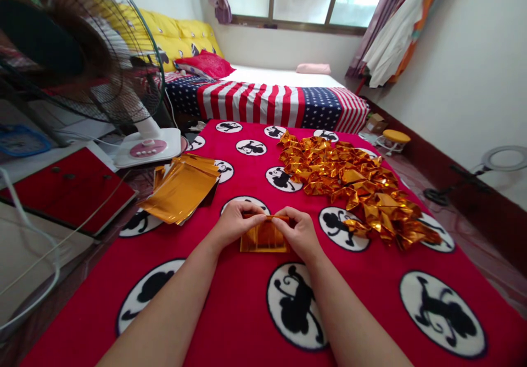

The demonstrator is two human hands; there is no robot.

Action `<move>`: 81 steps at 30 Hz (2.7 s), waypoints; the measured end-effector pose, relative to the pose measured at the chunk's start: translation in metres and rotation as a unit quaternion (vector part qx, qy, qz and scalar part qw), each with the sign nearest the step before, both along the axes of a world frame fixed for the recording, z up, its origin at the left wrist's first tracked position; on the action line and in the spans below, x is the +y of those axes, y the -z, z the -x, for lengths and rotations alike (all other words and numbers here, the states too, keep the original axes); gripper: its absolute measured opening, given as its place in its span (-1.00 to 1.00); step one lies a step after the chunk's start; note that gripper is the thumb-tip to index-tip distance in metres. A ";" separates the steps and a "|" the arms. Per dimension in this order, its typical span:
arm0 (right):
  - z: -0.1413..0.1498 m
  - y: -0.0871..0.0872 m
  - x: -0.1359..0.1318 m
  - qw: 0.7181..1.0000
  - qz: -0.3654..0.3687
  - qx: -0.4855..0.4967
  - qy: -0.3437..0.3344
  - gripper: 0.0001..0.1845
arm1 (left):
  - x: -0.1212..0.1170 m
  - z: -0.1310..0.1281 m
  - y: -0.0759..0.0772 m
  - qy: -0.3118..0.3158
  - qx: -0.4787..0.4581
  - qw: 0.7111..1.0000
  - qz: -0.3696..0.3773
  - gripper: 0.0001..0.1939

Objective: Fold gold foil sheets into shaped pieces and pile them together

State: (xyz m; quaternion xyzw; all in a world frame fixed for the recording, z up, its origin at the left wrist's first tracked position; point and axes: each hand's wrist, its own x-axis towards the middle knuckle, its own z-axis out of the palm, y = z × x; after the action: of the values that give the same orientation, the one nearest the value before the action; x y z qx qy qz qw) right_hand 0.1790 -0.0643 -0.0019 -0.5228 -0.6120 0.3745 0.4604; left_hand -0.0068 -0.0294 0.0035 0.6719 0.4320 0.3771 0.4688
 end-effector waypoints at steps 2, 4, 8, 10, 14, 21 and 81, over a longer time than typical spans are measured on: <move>0.000 0.000 0.000 1.000 0.002 0.017 -0.001 -0.78 | 0.000 0.000 0.000 0.004 -0.001 1.000 -0.007 -0.78; 0.000 0.000 -0.001 0.999 0.007 0.036 -0.002 -0.77 | 0.000 0.000 -0.001 0.009 -0.009 1.000 -0.012 -0.78; 0.001 0.000 -0.001 0.998 0.012 0.054 0.008 -0.77 | -0.001 -0.001 -0.002 0.005 -0.026 1.000 0.005 -0.69; 0.002 0.001 -0.001 0.998 0.018 0.059 0.010 -0.76 | -0.001 -0.002 -0.002 0.007 -0.029 0.999 0.016 -0.59; 0.003 0.001 -0.001 0.998 0.019 0.052 0.005 -0.76 | -0.002 -0.004 0.000 0.025 -0.050 0.998 0.028 -0.51; 0.006 0.001 -0.001 0.999 0.021 0.041 -0.001 -0.75 | -0.002 -0.007 -0.001 0.001 -0.016 1.000 0.006 -0.53; 0.008 0.002 0.001 0.993 -0.004 0.115 -0.014 -0.65 | -0.001 -0.006 0.001 -0.016 -0.056 0.998 0.038 -0.76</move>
State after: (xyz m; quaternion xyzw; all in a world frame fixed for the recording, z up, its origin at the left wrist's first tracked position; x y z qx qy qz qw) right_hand 0.1710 -0.0629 -0.0038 -0.4655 -0.5636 0.4363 0.5246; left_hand -0.0012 -0.0303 0.0021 0.6242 0.4297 0.4054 0.5112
